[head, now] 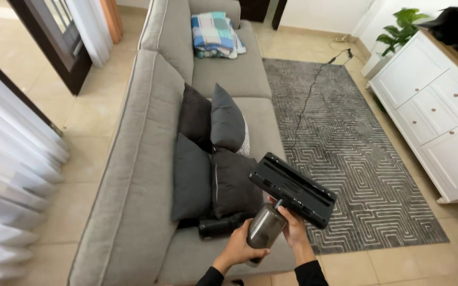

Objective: The person assembles a corded stick vacuum cleaner in a living room. They attach the dust canister to the handle, arrange several throw pillows on a gray sofa, and then connect the floor head to the canister. The person also handles the vacuum's power cord and filter cap during the process.

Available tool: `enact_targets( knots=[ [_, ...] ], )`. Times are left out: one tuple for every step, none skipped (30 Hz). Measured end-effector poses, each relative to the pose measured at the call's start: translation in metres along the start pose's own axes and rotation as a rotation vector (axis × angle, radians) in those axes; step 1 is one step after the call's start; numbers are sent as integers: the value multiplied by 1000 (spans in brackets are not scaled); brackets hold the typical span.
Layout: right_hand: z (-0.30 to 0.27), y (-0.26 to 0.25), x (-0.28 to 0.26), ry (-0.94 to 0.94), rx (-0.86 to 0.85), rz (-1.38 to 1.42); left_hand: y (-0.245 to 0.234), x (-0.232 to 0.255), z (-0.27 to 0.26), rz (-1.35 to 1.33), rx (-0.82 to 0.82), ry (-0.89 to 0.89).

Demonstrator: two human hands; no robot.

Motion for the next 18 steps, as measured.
enact_targets(
  knots=[
    [-8, -14, -2, 19, 0, -4, 12, 4, -1, -7, 7, -16],
    [-15, -27, -3, 67, 0, -14, 25, 8, -4, -86, -12, -59],
    [-11, -35, -8, 98, -14, -21, 29, 10, 4, -152, -26, -86],
    [-6, -42, -15, 100, -28, -23, 36, 10, 10, -145, -13, -86],
    [-9, -51, -16, 116, -33, -40, 45, 11, 7, -93, -35, -97],
    [-11, -59, -17, 131, -37, -57, 54, 12, 4, -41, -57, -110],
    [-10, -65, -19, 140, -40, -56, 57, 8, 7, -40, -53, -118],
    [-9, -70, -21, 135, -54, -68, 61, 4, 10, -96, -80, -85],
    [-11, -76, -22, 132, -64, -80, 67, 3, 11, -153, -110, -54],
    [-7, -86, -21, 141, -63, -78, 70, 5, 15, -155, -109, -63],
    [-5, -95, -19, 131, -71, -53, 73, 8, 19, -141, -134, -75],
    [-1, -104, -16, 122, -79, -28, 75, 9, 23, -128, -160, -88],
    [-3, -109, -19, 136, -67, -22, 83, 4, 27, -135, -168, -103],
    [-5, -113, -23, 119, -56, -2, 91, -1, 31, -118, -181, -87],
    [-9, -117, -24, 108, -42, 19, 100, -5, 30, -104, -195, -76],
    [-12, -121, -24, 127, -27, 26, 104, -2, 33, -114, -204, -98],
    [-16, -125, -25, 109, -18, 8, 110, 1, 34, -144, -246, -146],
    [-20, -127, -26, 92, -10, -10, 115, 3, 34, -173, -288, -194]
  ],
)
Point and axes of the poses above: each hand's wrist, its own z-axis towards the middle knuckle, its own y-axis out of the palm, x = y × z, the point moved 4 cm from there along z, towards the middle knuckle, and after that the axes turned 14 degrees about y, right-handed, at the moved point
